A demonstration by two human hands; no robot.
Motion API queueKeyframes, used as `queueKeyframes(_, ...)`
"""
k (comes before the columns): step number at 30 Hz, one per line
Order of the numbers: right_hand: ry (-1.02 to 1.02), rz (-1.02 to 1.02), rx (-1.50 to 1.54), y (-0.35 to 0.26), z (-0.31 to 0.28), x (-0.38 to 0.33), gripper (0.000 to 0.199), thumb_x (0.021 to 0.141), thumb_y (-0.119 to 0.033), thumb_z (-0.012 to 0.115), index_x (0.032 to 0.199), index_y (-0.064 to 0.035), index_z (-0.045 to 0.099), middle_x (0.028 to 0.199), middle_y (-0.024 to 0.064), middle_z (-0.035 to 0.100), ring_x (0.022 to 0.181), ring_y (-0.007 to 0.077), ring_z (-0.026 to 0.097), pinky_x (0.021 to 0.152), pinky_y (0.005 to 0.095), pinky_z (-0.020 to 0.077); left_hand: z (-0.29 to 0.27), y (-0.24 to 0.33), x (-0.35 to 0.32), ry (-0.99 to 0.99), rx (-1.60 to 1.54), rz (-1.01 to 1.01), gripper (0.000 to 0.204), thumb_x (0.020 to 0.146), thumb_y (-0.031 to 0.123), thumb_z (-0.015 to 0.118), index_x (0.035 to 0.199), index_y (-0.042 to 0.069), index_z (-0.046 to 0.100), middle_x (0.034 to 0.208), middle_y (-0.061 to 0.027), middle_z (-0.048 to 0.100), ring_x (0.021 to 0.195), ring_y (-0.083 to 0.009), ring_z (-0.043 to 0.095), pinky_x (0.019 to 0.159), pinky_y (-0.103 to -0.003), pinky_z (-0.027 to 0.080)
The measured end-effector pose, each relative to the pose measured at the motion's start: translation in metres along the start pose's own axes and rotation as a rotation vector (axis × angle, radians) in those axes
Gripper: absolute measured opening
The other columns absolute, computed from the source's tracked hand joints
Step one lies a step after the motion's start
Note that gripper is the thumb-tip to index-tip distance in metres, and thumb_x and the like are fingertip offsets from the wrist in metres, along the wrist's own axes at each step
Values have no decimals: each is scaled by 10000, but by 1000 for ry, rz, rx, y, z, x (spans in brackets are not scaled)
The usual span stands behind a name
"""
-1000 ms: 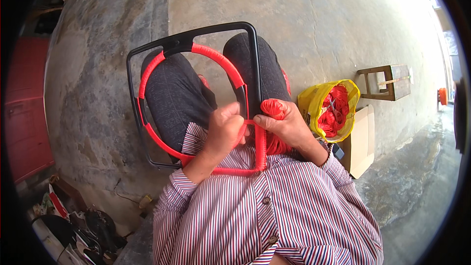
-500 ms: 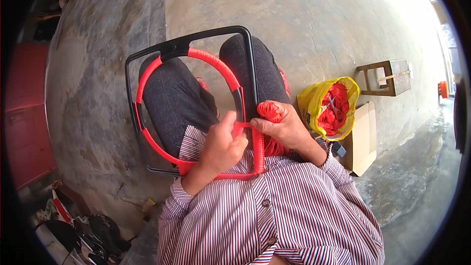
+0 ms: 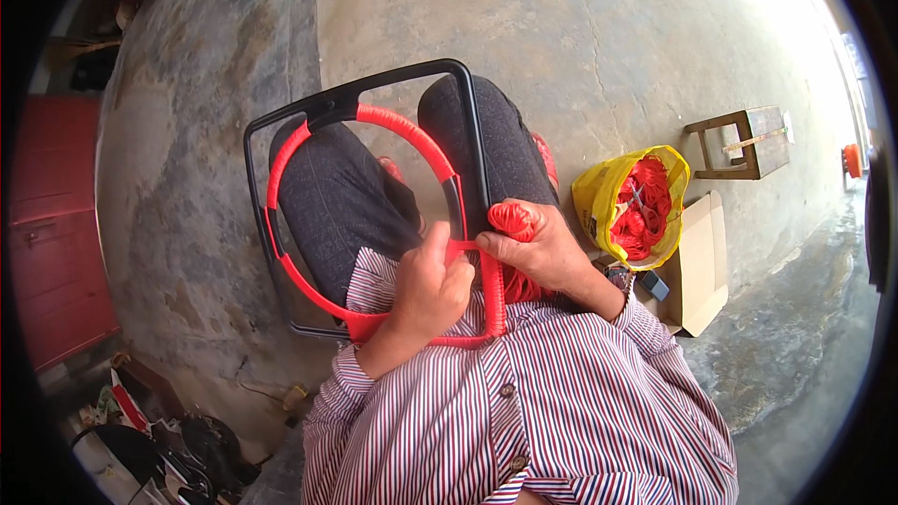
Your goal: Winding red thread around a circular frame while sitting on the floor.
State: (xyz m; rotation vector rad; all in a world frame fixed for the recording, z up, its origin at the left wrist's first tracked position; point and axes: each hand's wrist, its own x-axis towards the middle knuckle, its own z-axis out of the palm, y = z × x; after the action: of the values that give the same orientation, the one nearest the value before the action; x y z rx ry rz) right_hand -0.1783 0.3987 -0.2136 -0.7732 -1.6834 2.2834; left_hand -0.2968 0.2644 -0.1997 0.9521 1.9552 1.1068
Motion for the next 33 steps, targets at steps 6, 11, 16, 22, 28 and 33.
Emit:
queueKeyframes(6, 15, 5, -37, -2, 3, 0, 184, 853, -96, 691, 759, -53, 539, 682, -75, 501, 633, 15, 437, 553, 215, 394, 5, -17, 4, -36, -283, -53, 123, 769, 34, 501, 867, -23, 456, 662, -187, 558, 567, -336, 577, 541, -420, 430)
queueKeyframes(11, 0, 3, -64, 0, 1, 0, 189, 853, -105, 693, 755, -59, 538, 676, -76, 503, 631, 19, 442, 552, 216, 396, 1, -20, 4, -116, -443, -147, 133, 801, 29, 487, 927, -7, 508, 652, -91, 561, 531, -159, 532, 505, -298, 408)
queueKeyframes(16, -15, 31, 39, 2, -2, 1, 180, 856, -121, 693, 761, -66, 550, 679, -75, 514, 628, 22, 454, 560, 219, 402, -12, -15, 10, -273, -817, -293, 96, 924, 149, 476, 922, 56, 497, 618, -53, 551, 468, -81, 476, 430, -185, 382)
queueKeyframes(22, -31, 87, 104, -7, -13, 0, 129, 868, -139, 674, 810, -60, 591, 693, -36, 580, 634, 55, 541, 584, 217, 440, -10, -17, 11, -247, -699, -321, 203, 986, 229, 465, 862, 68, 479, 582, -58, 545, 426, -88, 469, 407, -193, 384)
queueKeyframes(28, 297, 66, 333, -15, -74, -14, 264, 906, -244, 582, 896, 18, 609, 789, 112, 665, 603, 163, 623, 599, 264, 515, -31, -22, 13, -270, -772, -309, 178, 976, 194, 483, 841, 78, 469, 571, -63, 562, 399, -95, 489, 379, -198, 404)
queueKeyframes(33, 859, -13, 141, 18, -190, -25, 283, 903, -279, 590, 942, 1, 593, 638, 39, 567, 476, 127, 493, 502, 262, 443, -30, -26, 15, -302, -750, -315, 167, 976, 202, 478, 867, 76, 491, 573, -51, 560, 397, -86, 483, 372, -192, 398)
